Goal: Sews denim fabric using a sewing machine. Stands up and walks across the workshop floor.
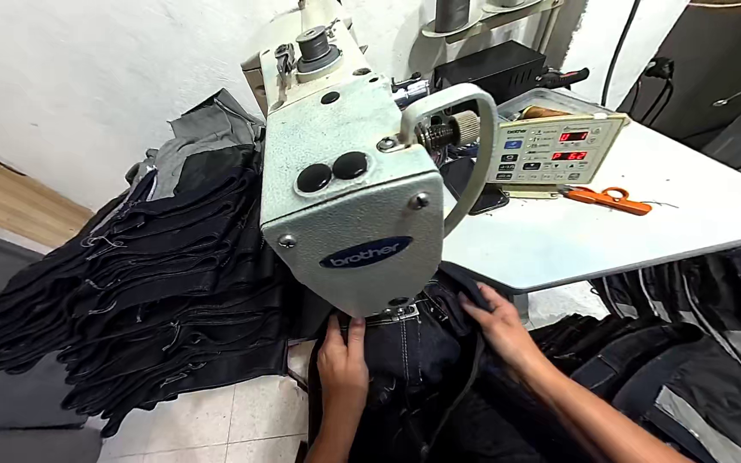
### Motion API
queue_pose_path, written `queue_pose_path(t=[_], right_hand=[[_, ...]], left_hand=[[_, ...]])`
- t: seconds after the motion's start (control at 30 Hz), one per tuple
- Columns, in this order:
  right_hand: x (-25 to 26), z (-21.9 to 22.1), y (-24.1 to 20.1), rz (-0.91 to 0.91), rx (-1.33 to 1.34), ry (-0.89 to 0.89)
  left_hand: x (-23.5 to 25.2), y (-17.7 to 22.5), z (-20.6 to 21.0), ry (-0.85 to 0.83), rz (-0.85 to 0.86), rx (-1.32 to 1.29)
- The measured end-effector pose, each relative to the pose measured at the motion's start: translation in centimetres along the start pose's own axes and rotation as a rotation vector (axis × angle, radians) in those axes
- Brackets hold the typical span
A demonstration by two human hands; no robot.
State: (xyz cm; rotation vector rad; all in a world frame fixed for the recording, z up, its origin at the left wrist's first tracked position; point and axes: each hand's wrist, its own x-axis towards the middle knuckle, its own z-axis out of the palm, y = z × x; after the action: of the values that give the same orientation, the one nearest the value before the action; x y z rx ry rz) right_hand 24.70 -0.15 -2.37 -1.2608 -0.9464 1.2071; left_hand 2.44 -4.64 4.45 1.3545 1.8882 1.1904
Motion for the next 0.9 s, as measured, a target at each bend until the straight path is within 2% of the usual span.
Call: queue_pose_path(t=[0.13, 0.23, 0.3, 0.33, 0.37, 0.43, 0.5, 0.6, 0.67, 0.73, 0.8, 0.87, 0.9], right_hand=[[3.9, -4.0, -4.1, -0.306, -0.348, -0.068], [3.0, 0.1, -5.5, -0.333, -0.427, -0.031], [2.6, 1.4, -5.4, -0.341, -0.515, -0.119], [3.9, -0.4, -5.6, -0.382, -0.579, -0.224], [5.7, -2.4, -5.5, -0.508, -0.685, -0.279], [7.4, -3.9, -6.9, -0.634, -0.797, -0.307], [6.4, -3.0, -7.5, -0.464, -0.763, -0.407], [4.6, -2.3, -6.1, -0.127, -0.715, -0.638], [3.1, -3.1, -5.4, -0.095, -0.750, -0.781], [1.6, -3.9, -5.1, -0.323, -0.822, -0.711], [1.0, -3.2, -5.7, -0.599, -0.826, -0.523], [0.8, -1.0, -7.0, -0.774, -0.792, -0.407], [0.8, 0.1, -7.4, -0.832, -0.787, -0.375]], left_hand=[[1.2, 0.2, -0.7, 0.042, 0.047, -0.079], [1.4, 0.3, 0.3, 0.025, 0.035, -0.030], [1.9, 0.1, -2.0, 0.029, 0.088, 0.012], [2.5, -0.8, -4.5, 0.028, 0.138, 0.070], [2.8, -1.6, -6.5, 0.001, 0.174, 0.148], [3.4, -2.1, -7.8, -0.022, 0.234, 0.161], [3.5, -3.2, -8.5, -0.078, 0.184, 0.093], [3.1, -5.4, -10.3, -0.310, 0.093, 0.127], [2.5, -7.0, -11.7, -0.486, 0.118, 0.212], [2.8, -6.8, -12.8, -0.559, 0.193, 0.322], [4.1, -4.5, -12.4, -0.505, 0.263, 0.340], [5.9, -2.1, -9.8, -0.440, 0.231, 0.251], [6.7, -1.2, -8.2, -0.472, 0.186, 0.189]])
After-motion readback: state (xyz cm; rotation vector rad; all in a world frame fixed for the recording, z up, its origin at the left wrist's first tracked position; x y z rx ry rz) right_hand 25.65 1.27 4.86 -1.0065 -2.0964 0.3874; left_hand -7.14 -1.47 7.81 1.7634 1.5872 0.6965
